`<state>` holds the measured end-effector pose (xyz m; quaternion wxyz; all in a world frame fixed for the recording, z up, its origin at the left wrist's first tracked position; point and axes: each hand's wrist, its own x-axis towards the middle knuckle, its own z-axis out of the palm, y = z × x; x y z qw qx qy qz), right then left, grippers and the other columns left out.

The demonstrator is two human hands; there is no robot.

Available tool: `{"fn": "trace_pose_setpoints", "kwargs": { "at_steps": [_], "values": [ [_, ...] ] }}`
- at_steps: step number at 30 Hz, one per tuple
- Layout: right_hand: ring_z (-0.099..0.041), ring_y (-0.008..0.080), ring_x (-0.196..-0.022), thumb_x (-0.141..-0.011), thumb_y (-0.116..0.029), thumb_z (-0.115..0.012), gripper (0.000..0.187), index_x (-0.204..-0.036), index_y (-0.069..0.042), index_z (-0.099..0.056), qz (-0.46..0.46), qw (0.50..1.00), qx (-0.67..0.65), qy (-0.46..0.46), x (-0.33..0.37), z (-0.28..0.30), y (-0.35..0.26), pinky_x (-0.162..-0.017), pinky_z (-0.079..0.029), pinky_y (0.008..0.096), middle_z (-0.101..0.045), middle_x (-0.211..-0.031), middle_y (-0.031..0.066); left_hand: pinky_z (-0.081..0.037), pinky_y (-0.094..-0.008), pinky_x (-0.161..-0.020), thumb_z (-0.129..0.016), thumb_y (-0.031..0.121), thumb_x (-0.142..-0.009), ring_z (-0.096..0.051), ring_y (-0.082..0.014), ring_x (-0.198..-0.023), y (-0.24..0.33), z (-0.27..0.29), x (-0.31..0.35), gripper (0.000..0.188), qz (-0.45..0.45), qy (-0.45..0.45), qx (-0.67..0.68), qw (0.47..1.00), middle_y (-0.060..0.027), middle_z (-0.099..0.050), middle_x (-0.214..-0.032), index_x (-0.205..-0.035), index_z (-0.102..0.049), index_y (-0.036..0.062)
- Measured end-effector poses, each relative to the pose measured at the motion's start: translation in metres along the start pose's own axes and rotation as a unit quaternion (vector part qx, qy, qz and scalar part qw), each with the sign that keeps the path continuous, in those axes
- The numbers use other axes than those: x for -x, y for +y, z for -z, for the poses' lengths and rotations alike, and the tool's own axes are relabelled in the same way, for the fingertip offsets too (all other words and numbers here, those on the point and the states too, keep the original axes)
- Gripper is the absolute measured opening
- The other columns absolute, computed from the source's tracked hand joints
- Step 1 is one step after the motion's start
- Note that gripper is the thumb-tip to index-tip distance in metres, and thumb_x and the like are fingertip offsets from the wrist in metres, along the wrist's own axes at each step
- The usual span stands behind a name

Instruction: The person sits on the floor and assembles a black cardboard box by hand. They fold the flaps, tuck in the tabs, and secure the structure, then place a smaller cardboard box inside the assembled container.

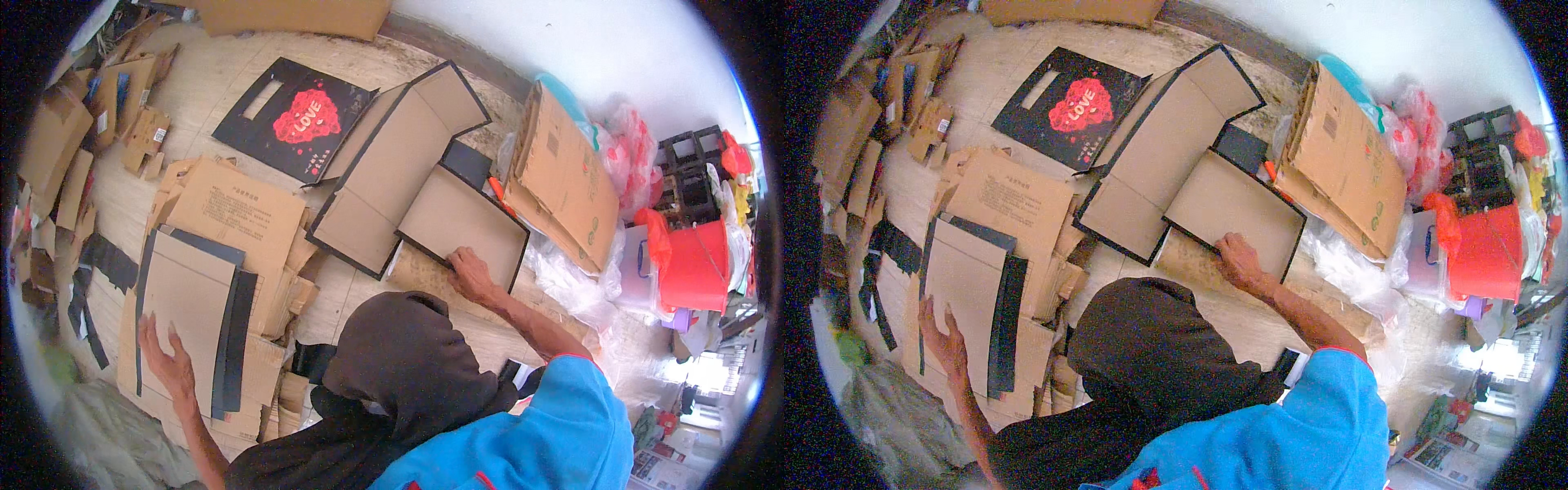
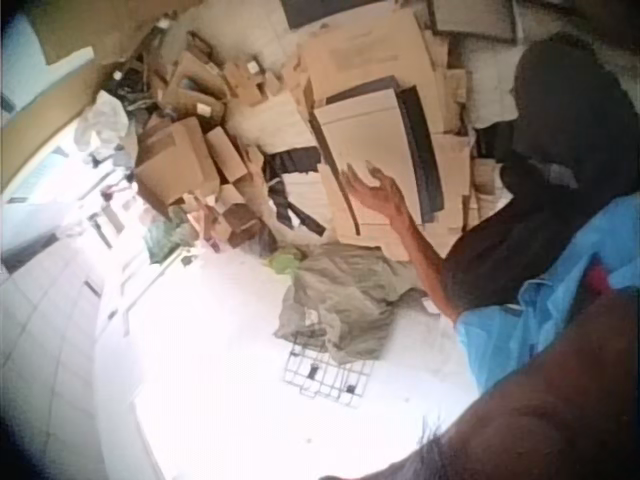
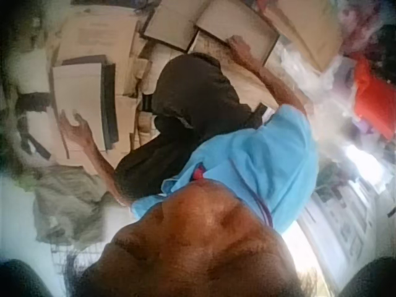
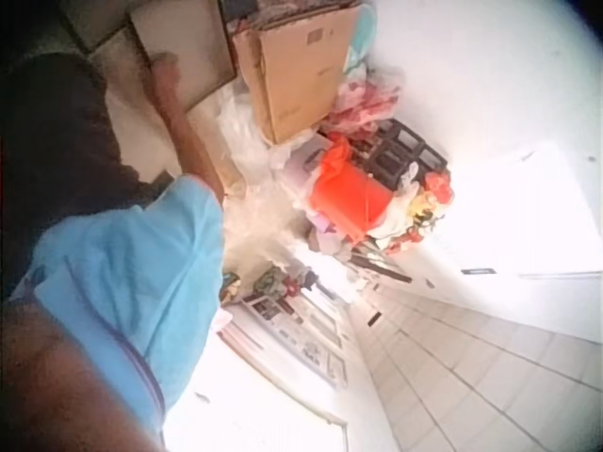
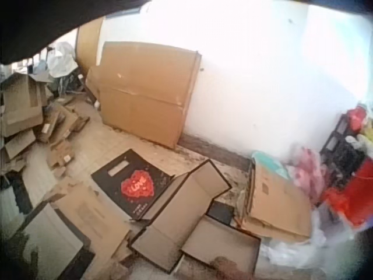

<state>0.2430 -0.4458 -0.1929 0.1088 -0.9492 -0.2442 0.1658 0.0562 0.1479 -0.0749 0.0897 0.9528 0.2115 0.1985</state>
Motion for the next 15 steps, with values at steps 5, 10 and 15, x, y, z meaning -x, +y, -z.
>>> {"fn": "trace_pose_setpoints", "kwargs": {
  "at_steps": [5,10,15],
  "values": [
    [-0.054,0.0419,-0.087,-0.078,-0.018,-0.067,0.027,-0.094,-0.002,-0.052,0.062,0.994,-0.082,0.036,-0.005,0.050,-0.022,-0.074,-0.046,0.0505,-0.053,-0.092,0.0201,-0.044,-0.0440,-0.101,-0.064,-0.004,-0.082,-0.055,-0.0377,-0.119,0.076,0.011,-0.029,0.046,-0.114,-0.102,0.151,0.977,-0.0205,-0.057,-0.129,-0.127,-0.058,0.0032],
    [-0.057,0.0426,-0.087,-0.078,-0.020,-0.065,0.033,-0.102,-0.002,-0.054,0.207,0.963,-0.169,-0.037,-0.009,0.185,-0.077,-0.075,-0.047,0.0477,-0.057,-0.092,0.0201,-0.043,-0.0443,-0.102,-0.075,-0.001,-0.071,-0.053,-0.0387,-0.122,0.176,0.037,-0.074,0.062,-0.252,-0.139,0.227,0.930,-0.0203,-0.057,-0.129,-0.130,-0.055,0.0049],
    [-0.058,0.0230,-0.082,-0.073,-0.008,-0.064,0.025,-0.095,0.000,-0.059,0.339,0.900,-0.267,-0.056,-0.048,0.262,-0.118,-0.072,-0.046,0.0370,-0.059,-0.085,0.0125,-0.045,-0.0393,-0.098,-0.079,-0.002,-0.062,-0.058,-0.0347,-0.116,0.273,0.072,-0.126,0.069,-0.424,-0.164,0.222,0.863,-0.0187,-0.062,-0.121,-0.126,-0.056,0.0053]
  ]
}}
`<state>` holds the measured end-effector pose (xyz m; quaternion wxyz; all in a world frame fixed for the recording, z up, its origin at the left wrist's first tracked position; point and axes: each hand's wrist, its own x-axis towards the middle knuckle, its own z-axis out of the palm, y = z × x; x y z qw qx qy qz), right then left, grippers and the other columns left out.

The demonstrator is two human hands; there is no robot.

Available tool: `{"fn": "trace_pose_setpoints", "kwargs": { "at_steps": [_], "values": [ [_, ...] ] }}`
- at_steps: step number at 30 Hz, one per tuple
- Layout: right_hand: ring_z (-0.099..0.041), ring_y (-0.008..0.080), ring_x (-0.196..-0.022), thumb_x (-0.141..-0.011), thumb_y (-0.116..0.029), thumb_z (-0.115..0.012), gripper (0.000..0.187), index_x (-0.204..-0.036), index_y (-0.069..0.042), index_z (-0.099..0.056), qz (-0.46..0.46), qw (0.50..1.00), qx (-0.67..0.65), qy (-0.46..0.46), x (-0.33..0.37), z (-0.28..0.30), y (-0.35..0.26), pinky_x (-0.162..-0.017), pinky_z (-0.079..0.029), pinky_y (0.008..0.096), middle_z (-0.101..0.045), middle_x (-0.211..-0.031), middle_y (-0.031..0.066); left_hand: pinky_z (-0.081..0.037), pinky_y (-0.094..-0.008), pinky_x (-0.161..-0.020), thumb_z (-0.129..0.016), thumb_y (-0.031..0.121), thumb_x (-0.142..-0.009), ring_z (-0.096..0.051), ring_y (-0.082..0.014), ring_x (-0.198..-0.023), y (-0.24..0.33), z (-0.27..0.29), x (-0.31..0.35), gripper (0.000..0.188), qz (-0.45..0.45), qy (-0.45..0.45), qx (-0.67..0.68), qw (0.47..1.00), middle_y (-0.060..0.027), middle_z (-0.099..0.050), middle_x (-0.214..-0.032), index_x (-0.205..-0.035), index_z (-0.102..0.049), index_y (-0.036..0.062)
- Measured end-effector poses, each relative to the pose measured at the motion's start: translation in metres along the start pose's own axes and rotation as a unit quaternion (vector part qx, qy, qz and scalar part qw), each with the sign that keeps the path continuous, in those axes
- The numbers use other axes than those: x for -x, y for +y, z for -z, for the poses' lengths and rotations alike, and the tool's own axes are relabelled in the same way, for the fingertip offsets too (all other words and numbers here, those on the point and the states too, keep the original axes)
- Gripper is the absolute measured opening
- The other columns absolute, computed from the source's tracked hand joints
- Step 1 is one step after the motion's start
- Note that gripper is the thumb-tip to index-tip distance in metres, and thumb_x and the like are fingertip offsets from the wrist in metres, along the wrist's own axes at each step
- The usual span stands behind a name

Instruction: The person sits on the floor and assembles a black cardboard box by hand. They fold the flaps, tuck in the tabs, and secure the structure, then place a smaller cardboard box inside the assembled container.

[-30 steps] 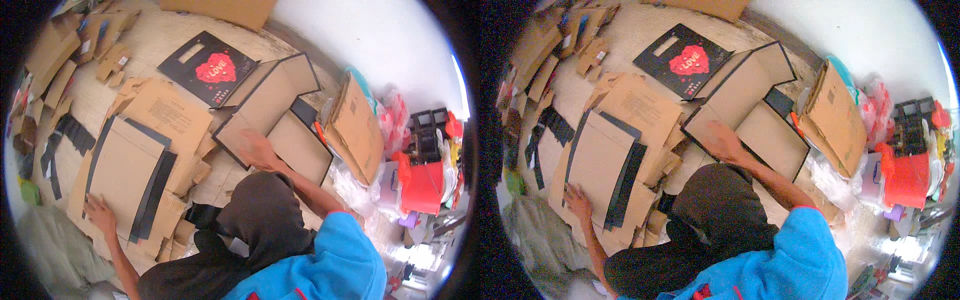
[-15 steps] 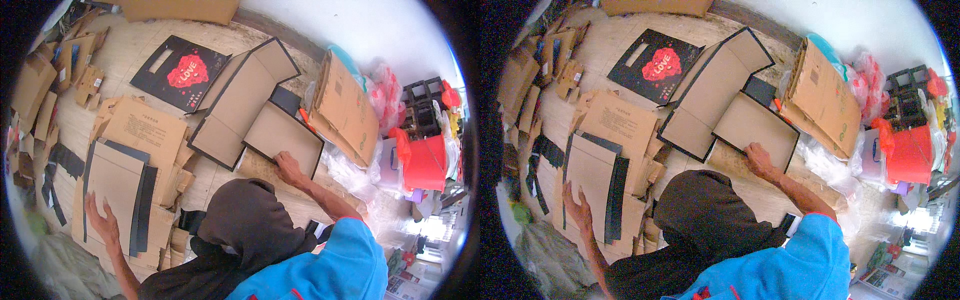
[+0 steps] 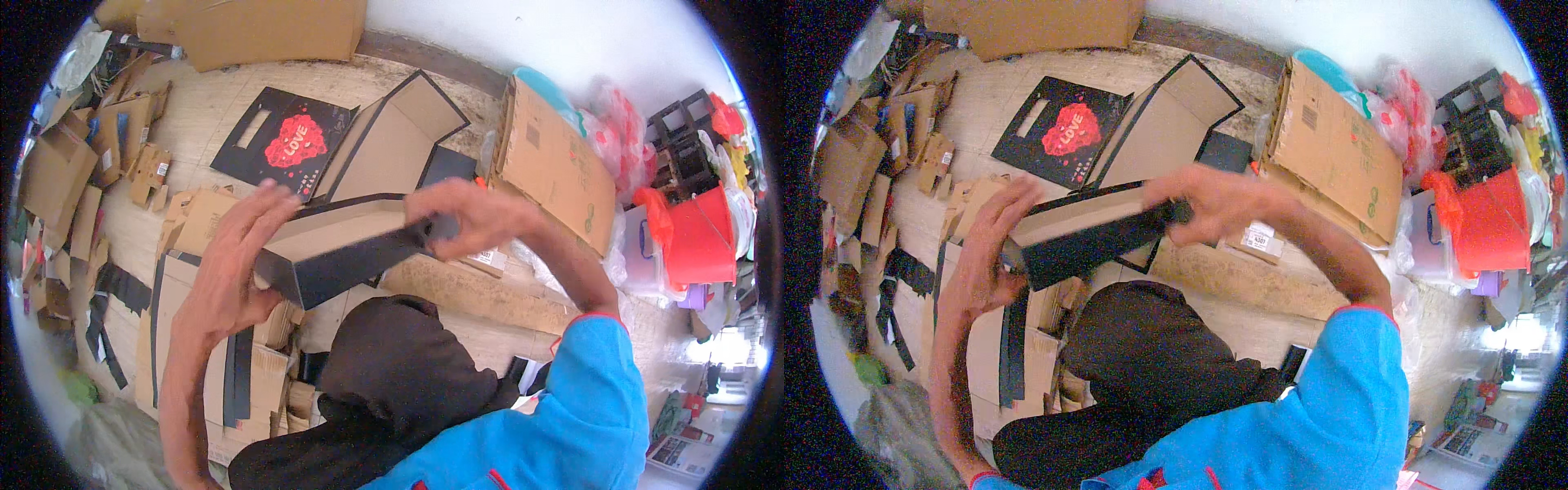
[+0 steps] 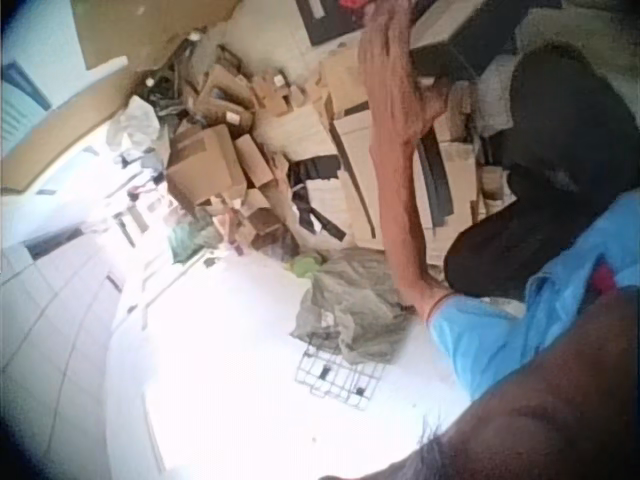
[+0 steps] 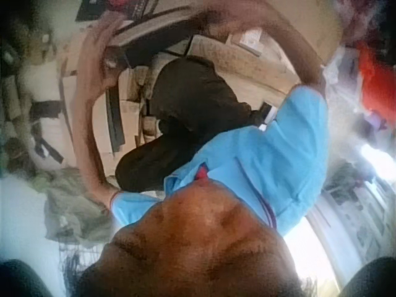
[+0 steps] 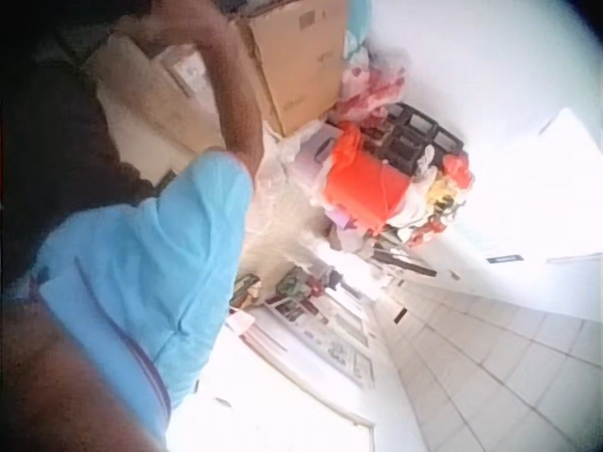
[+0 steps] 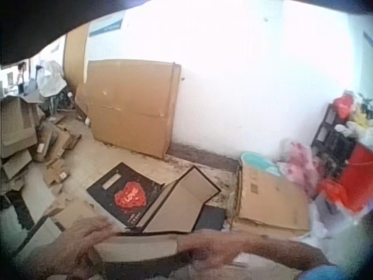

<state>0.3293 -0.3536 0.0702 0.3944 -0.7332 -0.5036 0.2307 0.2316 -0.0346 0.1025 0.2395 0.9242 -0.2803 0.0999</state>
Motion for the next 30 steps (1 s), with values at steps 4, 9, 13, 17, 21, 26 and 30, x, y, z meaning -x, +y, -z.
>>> {"fn": "trace_pose_setpoints", "kwargs": {
  "at_steps": [4,9,13,17,21,26,30],
  "values": [
    [-0.054,0.0117,-0.072,-0.078,-0.015,-0.066,0.021,-0.092,0.000,-0.062,-0.072,0.992,-0.092,-0.046,-0.035,0.026,-0.001,-0.064,-0.044,0.0300,-0.058,-0.077,0.0020,-0.048,-0.0348,-0.081,-0.081,0.002,-0.065,-0.065,-0.0237,-0.088,0.005,-0.006,0.014,0.048,0.167,0.054,0.198,0.964,-0.0130,-0.068,-0.093,-0.108,-0.060,0.0023],
    [-0.049,0.0132,-0.061,-0.085,-0.055,-0.066,0.058,-0.076,0.002,-0.062,-0.030,0.998,0.023,0.047,-0.094,0.001,-0.056,-0.055,-0.040,0.0320,-0.051,-0.061,0.0094,-0.049,-0.0338,-0.077,-0.086,0.014,-0.069,-0.064,-0.0216,-0.083,0.017,0.004,0.004,0.048,0.210,0.028,0.144,0.967,-0.0125,-0.068,-0.089,-0.108,-0.061,0.0012],
    [-0.039,0.0159,-0.045,-0.087,-0.050,-0.065,0.059,-0.058,0.002,-0.058,0.139,0.942,0.158,0.262,-0.123,-0.015,-0.063,-0.044,-0.034,0.0351,-0.037,-0.047,0.0124,-0.049,-0.0324,-0.073,-0.084,0.016,-0.072,-0.061,-0.0180,-0.076,0.028,0.001,-0.008,0.045,0.213,0.061,0.140,0.965,-0.0111,-0.067,-0.083,-0.106,-0.061,-0.0013],
    [-0.031,0.0180,-0.041,-0.088,-0.041,-0.065,0.056,-0.054,0.001,-0.057,0.184,0.898,0.145,0.373,-0.134,-0.013,-0.049,-0.040,-0.029,0.0351,-0.034,-0.044,0.0131,-0.046,-0.0305,-0.066,-0.080,0.017,-0.076,-0.053,-0.0144,-0.070,0.037,0.018,-0.004,0.039,0.232,0.072,0.104,0.964,-0.0104,-0.062,-0.077,-0.102,-0.059,-0.0032],
    [-0.035,0.0211,-0.038,-0.086,-0.041,-0.066,0.054,-0.052,0.000,-0.057,0.215,0.858,0.165,0.436,-0.146,0.000,-0.043,-0.039,-0.032,0.0366,-0.038,-0.042,0.0131,-0.046,-0.0281,-0.069,-0.077,0.016,-0.080,-0.054,-0.0126,-0.073,0.030,0.022,0.001,0.034,0.250,0.102,0.133,0.954,-0.0061,-0.063,-0.081,-0.102,-0.060,-0.0029],
    [-0.045,0.0221,-0.035,-0.088,-0.054,-0.061,0.064,-0.048,-0.003,-0.059,0.207,0.749,0.194,0.599,-0.196,0.028,-0.021,-0.040,-0.038,0.0384,-0.043,-0.037,0.0075,-0.046,-0.0256,-0.071,-0.072,0.014,-0.088,-0.054,-0.0089,-0.078,0.046,0.009,0.006,0.025,0.250,0.181,0.109,0.945,-0.0034,-0.063,-0.085,-0.104,-0.062,-0.0021],
    [-0.058,0.0182,-0.088,-0.083,-0.051,-0.071,0.050,-0.103,-0.007,-0.061,0.315,0.941,-0.123,-0.030,-0.174,0.120,-0.001,-0.079,-0.048,0.0289,-0.059,-0.091,0.0132,-0.043,-0.0243,-0.073,-0.074,0.015,-0.087,-0.051,-0.0087,-0.078,0.050,0.020,0.004,0.026,0.274,0.203,0.139,0.930,-0.0013,-0.061,-0.087,-0.103,-0.062,-0.0010]
  ]
}}
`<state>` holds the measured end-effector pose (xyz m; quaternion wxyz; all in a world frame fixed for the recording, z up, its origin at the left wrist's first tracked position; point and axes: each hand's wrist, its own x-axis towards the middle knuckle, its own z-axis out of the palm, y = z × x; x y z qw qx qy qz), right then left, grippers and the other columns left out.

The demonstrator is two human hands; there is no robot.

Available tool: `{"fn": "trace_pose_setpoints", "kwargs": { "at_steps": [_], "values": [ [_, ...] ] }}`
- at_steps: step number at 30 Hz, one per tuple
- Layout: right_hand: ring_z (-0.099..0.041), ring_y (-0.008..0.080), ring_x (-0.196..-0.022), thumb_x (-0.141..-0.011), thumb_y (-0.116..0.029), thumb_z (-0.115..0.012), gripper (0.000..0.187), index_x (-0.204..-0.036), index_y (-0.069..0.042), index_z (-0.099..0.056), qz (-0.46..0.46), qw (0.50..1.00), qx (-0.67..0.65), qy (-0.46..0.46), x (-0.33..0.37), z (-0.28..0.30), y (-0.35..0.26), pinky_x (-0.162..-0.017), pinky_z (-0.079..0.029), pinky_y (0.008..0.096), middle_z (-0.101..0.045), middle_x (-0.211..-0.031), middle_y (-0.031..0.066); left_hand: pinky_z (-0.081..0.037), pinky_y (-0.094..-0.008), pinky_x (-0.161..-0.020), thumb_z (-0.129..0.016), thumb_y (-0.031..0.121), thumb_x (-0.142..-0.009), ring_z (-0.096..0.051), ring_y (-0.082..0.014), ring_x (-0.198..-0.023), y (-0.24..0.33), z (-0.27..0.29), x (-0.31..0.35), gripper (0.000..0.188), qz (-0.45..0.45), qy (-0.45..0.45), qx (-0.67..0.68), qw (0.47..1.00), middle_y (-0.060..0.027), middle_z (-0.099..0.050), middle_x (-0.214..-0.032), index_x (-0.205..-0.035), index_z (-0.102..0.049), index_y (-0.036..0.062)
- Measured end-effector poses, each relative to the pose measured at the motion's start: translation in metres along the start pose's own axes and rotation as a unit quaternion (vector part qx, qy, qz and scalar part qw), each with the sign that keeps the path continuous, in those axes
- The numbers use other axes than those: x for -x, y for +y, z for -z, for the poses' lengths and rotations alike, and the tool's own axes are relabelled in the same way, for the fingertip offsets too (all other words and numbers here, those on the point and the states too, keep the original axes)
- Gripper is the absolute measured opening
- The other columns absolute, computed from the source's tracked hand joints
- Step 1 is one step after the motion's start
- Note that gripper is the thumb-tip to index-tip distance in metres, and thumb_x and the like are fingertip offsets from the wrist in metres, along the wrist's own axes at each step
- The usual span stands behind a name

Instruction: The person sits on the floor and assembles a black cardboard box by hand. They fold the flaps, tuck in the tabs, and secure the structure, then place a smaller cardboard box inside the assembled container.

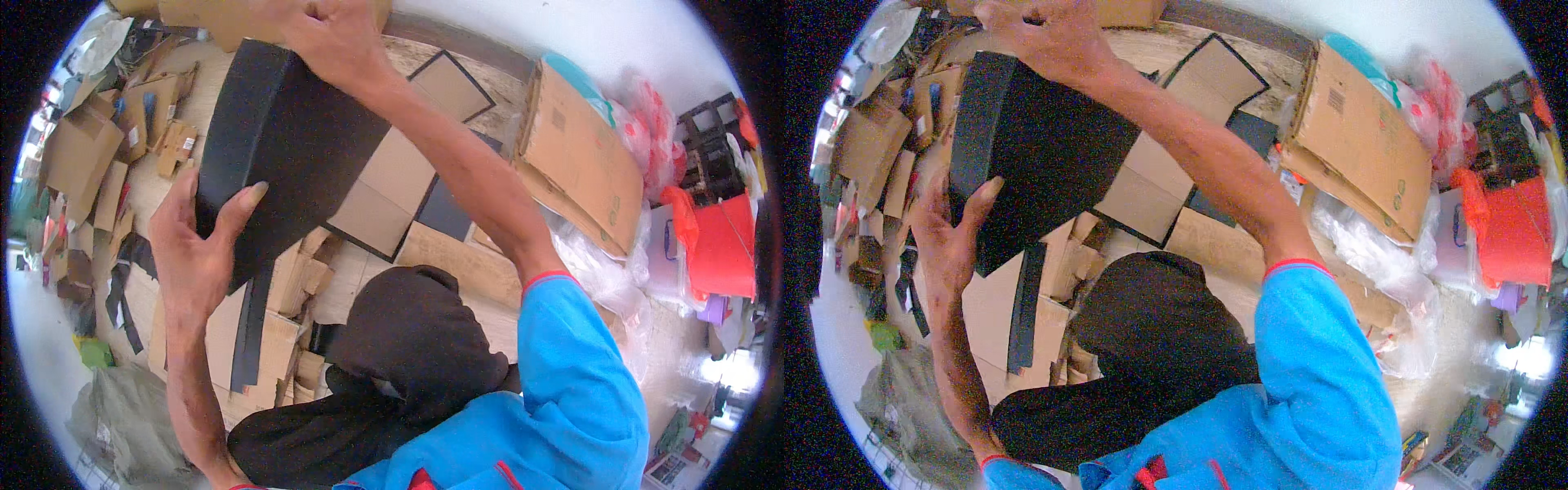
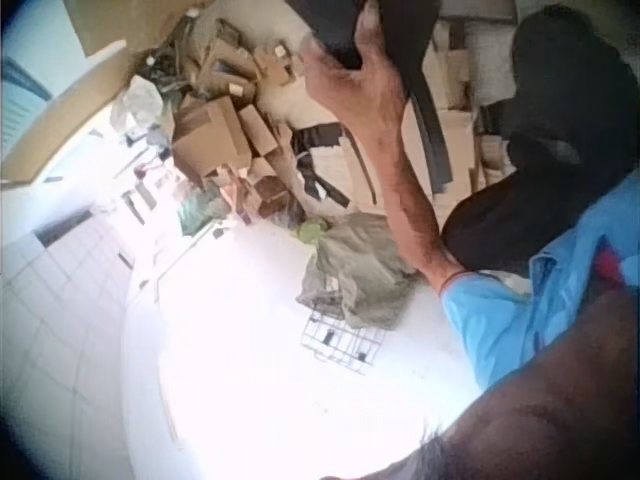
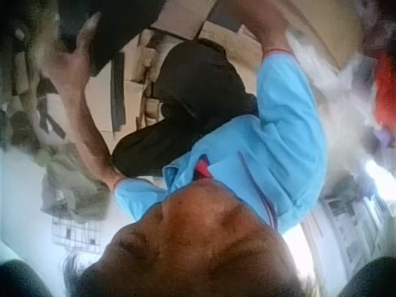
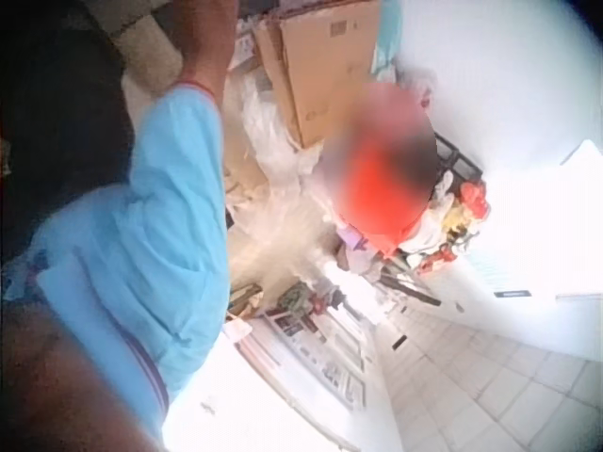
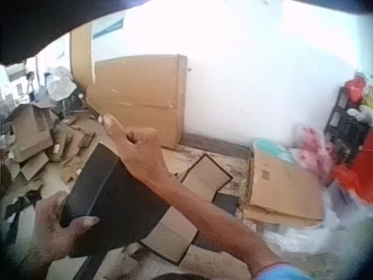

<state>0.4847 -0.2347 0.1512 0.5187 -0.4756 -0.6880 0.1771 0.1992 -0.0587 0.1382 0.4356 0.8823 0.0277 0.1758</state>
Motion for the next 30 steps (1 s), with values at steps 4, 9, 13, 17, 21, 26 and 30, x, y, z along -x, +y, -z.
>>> {"fn": "trace_pose_setpoints", "kwargs": {
  "at_steps": [4,9,13,17,21,26,30],
  "values": [
    [-0.040,0.0106,-0.059,-0.095,-0.068,-0.039,0.077,-0.057,-0.003,-0.052,-0.092,0.887,0.169,0.420,-0.013,-0.102,0.012,-0.054,-0.036,0.0315,-0.041,-0.057,-0.0031,-0.043,-0.0254,-0.082,-0.077,0.022,-0.084,-0.056,-0.0122,-0.089,-0.018,0.049,0.011,0.039,0.016,0.054,0.004,0.998,-0.0045,-0.064,-0.098,-0.111,-0.061,-0.0023],
    [-0.039,0.0101,-0.060,-0.098,-0.060,-0.044,0.071,-0.061,0.000,-0.052,-0.322,0.868,0.095,0.365,0.061,-0.128,0.065,-0.054,-0.036,0.0344,-0.042,-0.059,-0.0017,-0.040,-0.0294,-0.097,-0.074,0.021,-0.085,-0.057,-0.0167,-0.102,-0.027,0.069,0.011,0.046,0.069,0.069,0.056,0.994,-0.0084,-0.062,-0.113,-0.121,-0.058,-0.0038],
    [-0.039,0.0108,-0.058,-0.097,-0.059,-0.045,0.072,-0.060,0.001,-0.054,-0.336,0.860,0.140,0.358,0.084,-0.128,0.068,-0.051,-0.034,0.0357,-0.039,-0.054,0.0016,-0.042,-0.0294,-0.096,-0.069,0.017,-0.086,-0.059,-0.0166,-0.100,-0.052,0.087,0.011,0.043,0.106,0.065,0.129,0.984,-0.0094,-0.063,-0.112,-0.122,-0.058,-0.0048],
    [-0.050,0.0237,-0.050,-0.097,-0.052,-0.047,0.065,-0.069,0.004,-0.062,-0.333,0.807,0.246,0.421,0.101,-0.119,0.081,-0.053,-0.041,0.0436,-0.051,-0.054,0.0188,-0.045,-0.0276,-0.088,-0.070,0.016,-0.086,-0.061,-0.0156,-0.093,-0.059,0.068,0.001,0.038,0.104,0.075,0.137,0.982,-0.0094,-0.066,-0.105,-0.116,-0.061,-0.0053],
    [-0.063,0.0294,-0.057,-0.098,-0.047,-0.047,0.057,-0.076,0.001,-0.068,-0.269,0.755,0.356,0.480,0.085,-0.121,0.087,-0.058,-0.047,0.0440,-0.060,-0.066,0.0244,-0.048,-0.0279,-0.081,-0.072,0.018,-0.084,-0.063,-0.0157,-0.085,-0.064,0.066,-0.002,0.036,0.145,0.098,0.173,0.969,-0.0087,-0.068,-0.098,-0.110,-0.065,-0.0046],
    [-0.065,0.0271,-0.059,-0.098,-0.043,-0.048,0.052,-0.078,0.000,-0.069,-0.320,0.768,0.328,0.447,0.082,-0.110,0.086,-0.058,-0.047,0.0443,-0.062,-0.068,0.0240,-0.047,-0.0258,-0.080,-0.076,0.024,-0.082,-0.060,-0.0123,-0.082,-0.054,0.066,-0.002,0.037,0.110,0.105,0.100,0.983,-0.0056,-0.067,-0.093,-0.106,-0.067,-0.0021],
    [-0.063,0.0312,-0.080,-0.101,-0.036,-0.041,0.043,-0.112,0.003,-0.054,-0.368,0.758,0.338,0.419,0.108,-0.098,0.093,-0.076,-0.046,0.0440,-0.064,-0.087,0.0248,-0.048,-0.0301,-0.085,-0.079,0.030,-0.075,-0.060,-0.0168,-0.098,-0.079,0.102,0.014,0.061,0.082,-0.020,0.139,0.987,-0.0092,-0.064,-0.109,-0.124,-0.056,0.0034]
  ]
}}
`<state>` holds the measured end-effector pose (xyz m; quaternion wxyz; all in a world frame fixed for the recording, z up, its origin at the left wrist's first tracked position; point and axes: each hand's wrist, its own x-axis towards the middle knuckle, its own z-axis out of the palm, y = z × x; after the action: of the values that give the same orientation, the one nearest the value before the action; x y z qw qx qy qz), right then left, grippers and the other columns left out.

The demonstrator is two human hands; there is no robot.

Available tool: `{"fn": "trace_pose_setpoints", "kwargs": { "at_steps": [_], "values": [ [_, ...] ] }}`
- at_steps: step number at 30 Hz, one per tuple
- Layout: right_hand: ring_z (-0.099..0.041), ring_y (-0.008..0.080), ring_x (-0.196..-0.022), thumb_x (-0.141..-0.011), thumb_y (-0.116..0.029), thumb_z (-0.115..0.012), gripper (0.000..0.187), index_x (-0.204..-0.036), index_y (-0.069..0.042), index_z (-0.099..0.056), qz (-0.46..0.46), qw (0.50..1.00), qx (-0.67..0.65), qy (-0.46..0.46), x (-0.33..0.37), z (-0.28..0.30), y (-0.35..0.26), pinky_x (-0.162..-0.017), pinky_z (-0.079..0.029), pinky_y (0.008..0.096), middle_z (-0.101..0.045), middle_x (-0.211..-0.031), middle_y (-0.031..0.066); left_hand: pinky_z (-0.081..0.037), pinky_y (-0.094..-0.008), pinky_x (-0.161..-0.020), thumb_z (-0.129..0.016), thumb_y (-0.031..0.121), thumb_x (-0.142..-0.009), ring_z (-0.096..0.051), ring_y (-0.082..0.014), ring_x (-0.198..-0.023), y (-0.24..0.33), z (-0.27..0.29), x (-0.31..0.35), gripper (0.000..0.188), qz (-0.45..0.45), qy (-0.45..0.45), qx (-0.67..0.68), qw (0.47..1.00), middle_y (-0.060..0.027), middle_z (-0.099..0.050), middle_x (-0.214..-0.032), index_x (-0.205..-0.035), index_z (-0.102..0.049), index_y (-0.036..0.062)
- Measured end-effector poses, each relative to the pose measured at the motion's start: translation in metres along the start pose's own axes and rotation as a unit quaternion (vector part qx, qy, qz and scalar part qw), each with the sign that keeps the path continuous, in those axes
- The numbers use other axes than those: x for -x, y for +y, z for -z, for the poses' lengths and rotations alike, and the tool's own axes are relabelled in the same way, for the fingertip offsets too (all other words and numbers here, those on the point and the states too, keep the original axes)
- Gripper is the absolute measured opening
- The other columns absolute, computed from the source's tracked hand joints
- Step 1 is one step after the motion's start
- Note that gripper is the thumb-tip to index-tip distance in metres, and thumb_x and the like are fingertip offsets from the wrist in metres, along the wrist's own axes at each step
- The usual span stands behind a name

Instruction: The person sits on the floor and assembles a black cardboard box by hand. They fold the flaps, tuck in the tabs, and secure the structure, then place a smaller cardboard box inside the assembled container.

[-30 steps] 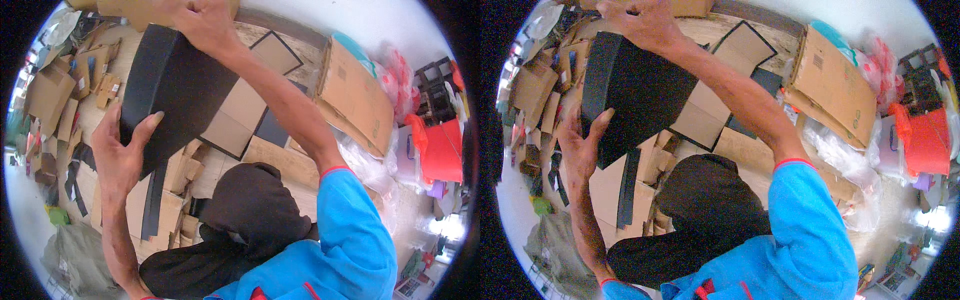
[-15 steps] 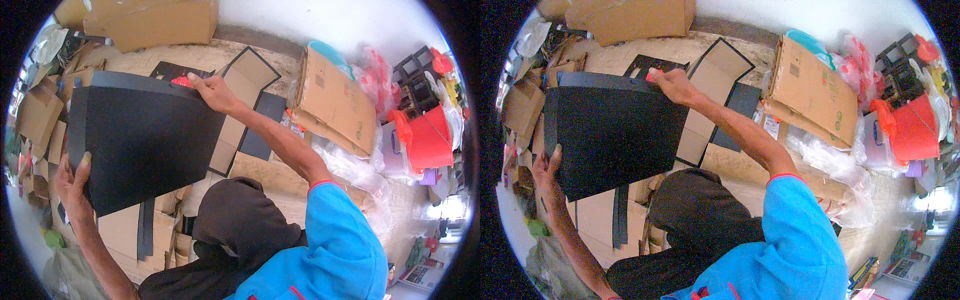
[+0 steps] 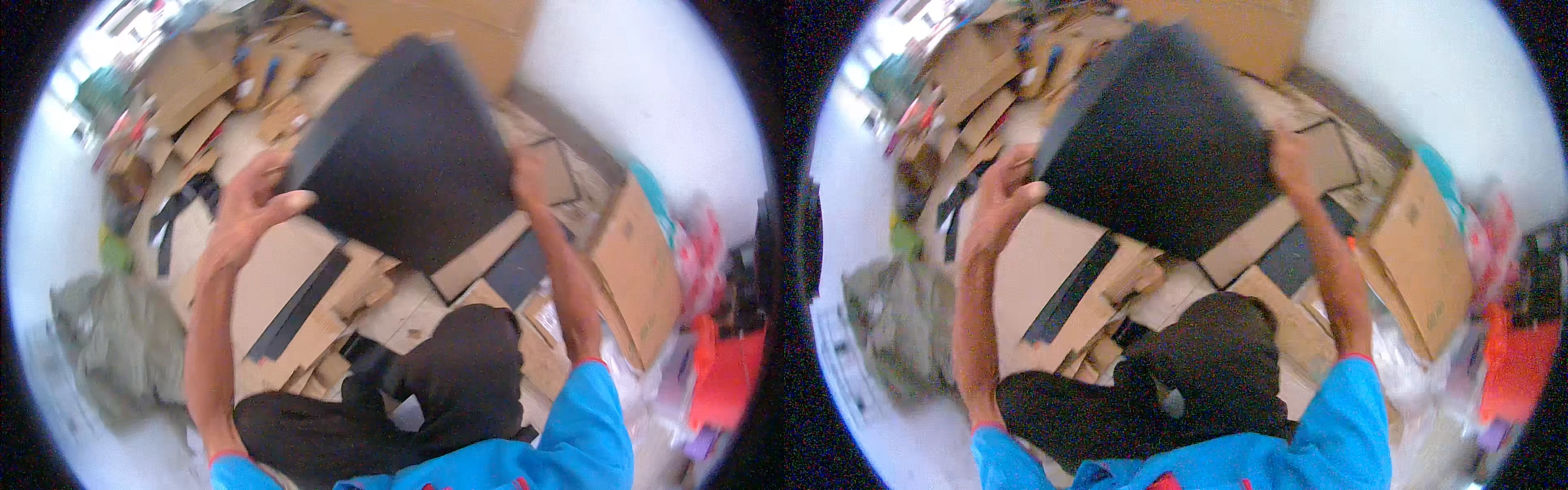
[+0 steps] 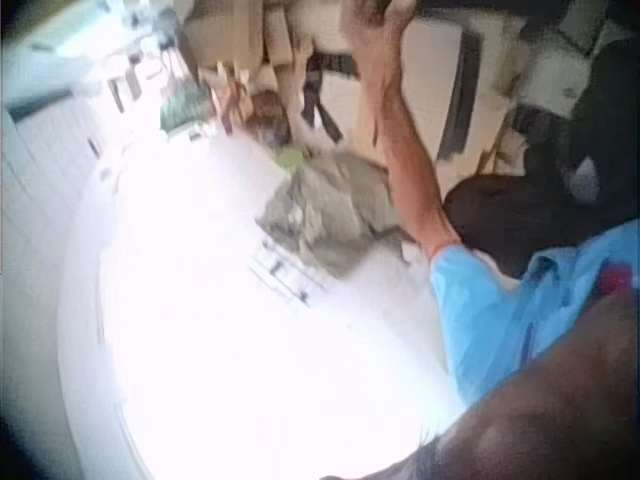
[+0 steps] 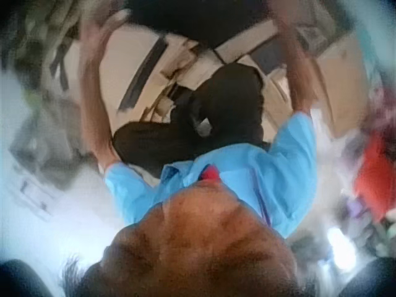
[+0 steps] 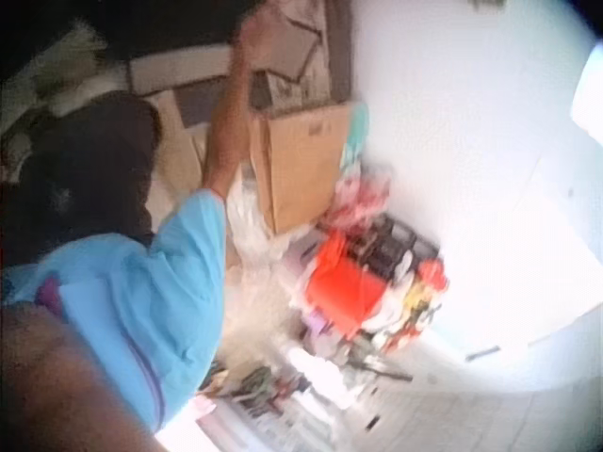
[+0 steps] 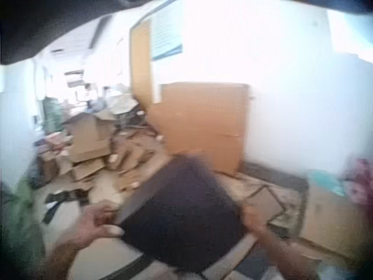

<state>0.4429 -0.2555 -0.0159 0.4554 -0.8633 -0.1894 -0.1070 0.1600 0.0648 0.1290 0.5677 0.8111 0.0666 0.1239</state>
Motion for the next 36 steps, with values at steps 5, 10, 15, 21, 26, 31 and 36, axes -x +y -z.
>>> {"fn": "trace_pose_setpoints", "kwargs": {
  "at_steps": [5,10,15,21,26,31,36],
  "values": [
    [-0.058,0.0269,-0.113,-0.100,-0.053,-0.041,0.068,-0.136,0.004,-0.051,-0.193,0.937,-0.264,-0.123,0.011,0.005,0.038,-0.101,-0.042,0.0379,-0.059,-0.129,0.0162,-0.042,-0.0318,-0.098,-0.077,0.034,-0.077,-0.055,-0.0165,-0.110,-0.015,-0.023,0.001,0.070,0.011,-0.064,0.100,0.993,-0.0075,-0.059,-0.122,-0.130,-0.052,-0.0032],
    [-0.059,0.0278,-0.114,-0.093,-0.062,-0.049,0.078,-0.130,0.007,-0.054,-0.237,0.938,-0.233,-0.101,0.030,0.020,-0.009,-0.102,-0.042,0.0388,-0.060,-0.128,0.0160,-0.048,-0.0289,-0.087,-0.071,0.034,-0.088,-0.058,-0.0111,-0.100,-0.028,-0.013,-0.003,0.051,-0.035,-0.019,0.173,0.984,-0.0035,-0.062,-0.112,-0.123,-0.056,-0.0005],
    [-0.054,0.0279,-0.119,-0.096,-0.055,-0.047,0.067,-0.134,0.001,-0.052,-0.290,0.823,-0.452,-0.186,0.036,0.035,-0.021,-0.105,-0.038,0.0395,-0.057,-0.132,0.0136,-0.051,-0.0337,-0.088,-0.066,0.037,-0.092,-0.063,-0.0160,-0.095,-0.026,0.016,-0.008,0.042,-0.087,0.046,0.286,0.953,-0.0060,-0.066,-0.103,-0.115,-0.061,0.0020],
    [-0.052,0.0291,-0.122,-0.095,-0.057,-0.048,0.071,-0.134,0.002,-0.051,-0.309,0.807,-0.486,-0.129,0.052,0.019,-0.027,-0.106,-0.038,0.0397,-0.054,-0.134,0.0147,-0.053,-0.0331,-0.087,-0.064,0.044,-0.093,-0.064,-0.0155,-0.093,-0.034,0.025,0.001,0.047,-0.052,-0.002,0.223,0.973,-0.0067,-0.068,-0.100,-0.113,-0.063,0.0018],
    [-0.060,0.0286,-0.108,-0.094,-0.060,-0.047,0.072,-0.127,0.003,-0.057,-0.279,0.892,-0.324,-0.145,0.064,0.037,-0.027,-0.098,-0.044,0.0399,-0.062,-0.122,0.0153,-0.055,-0.0308,-0.080,-0.061,0.045,-0.094,-0.066,-0.0144,-0.083,-0.055,0.004,0.008,0.045,0.029,0.004,0.285,0.958,-0.0056,-0.069,-0.098,-0.108,-0.064,0.0032],
    [-0.061,0.0211,-0.092,-0.098,-0.052,-0.047,0.064,-0.107,0.009,-0.065,-0.094,0.993,-0.013,-0.069,0.068,0.035,0.054,-0.085,-0.046,0.0343,-0.069,-0.103,0.0151,-0.053,-0.0275,-0.073,-0.061,0.046,-0.094,-0.063,-0.0092,-0.079,-0.074,-0.024,-0.008,0.043,0.032,0.032,0.236,0.971,-0.0008,-0.068,-0.095,-0.106,-0.066,0.0055],
    [-0.055,0.0181,-0.074,-0.101,-0.039,-0.049,0.053,-0.093,0.010,-0.065,-0.012,0.999,-0.050,0.004,0.079,0.007,0.063,-0.065,-0.042,0.0364,-0.067,-0.078,0.0127,-0.050,-0.0268,-0.063,-0.067,0.053,-0.087,-0.061,-0.0108,-0.076,-0.080,-0.037,-0.008,0.053,0.097,0.075,0.185,0.975,-0.0028,-0.067,-0.090,-0.105,-0.067,0.0026]
  ]
}}
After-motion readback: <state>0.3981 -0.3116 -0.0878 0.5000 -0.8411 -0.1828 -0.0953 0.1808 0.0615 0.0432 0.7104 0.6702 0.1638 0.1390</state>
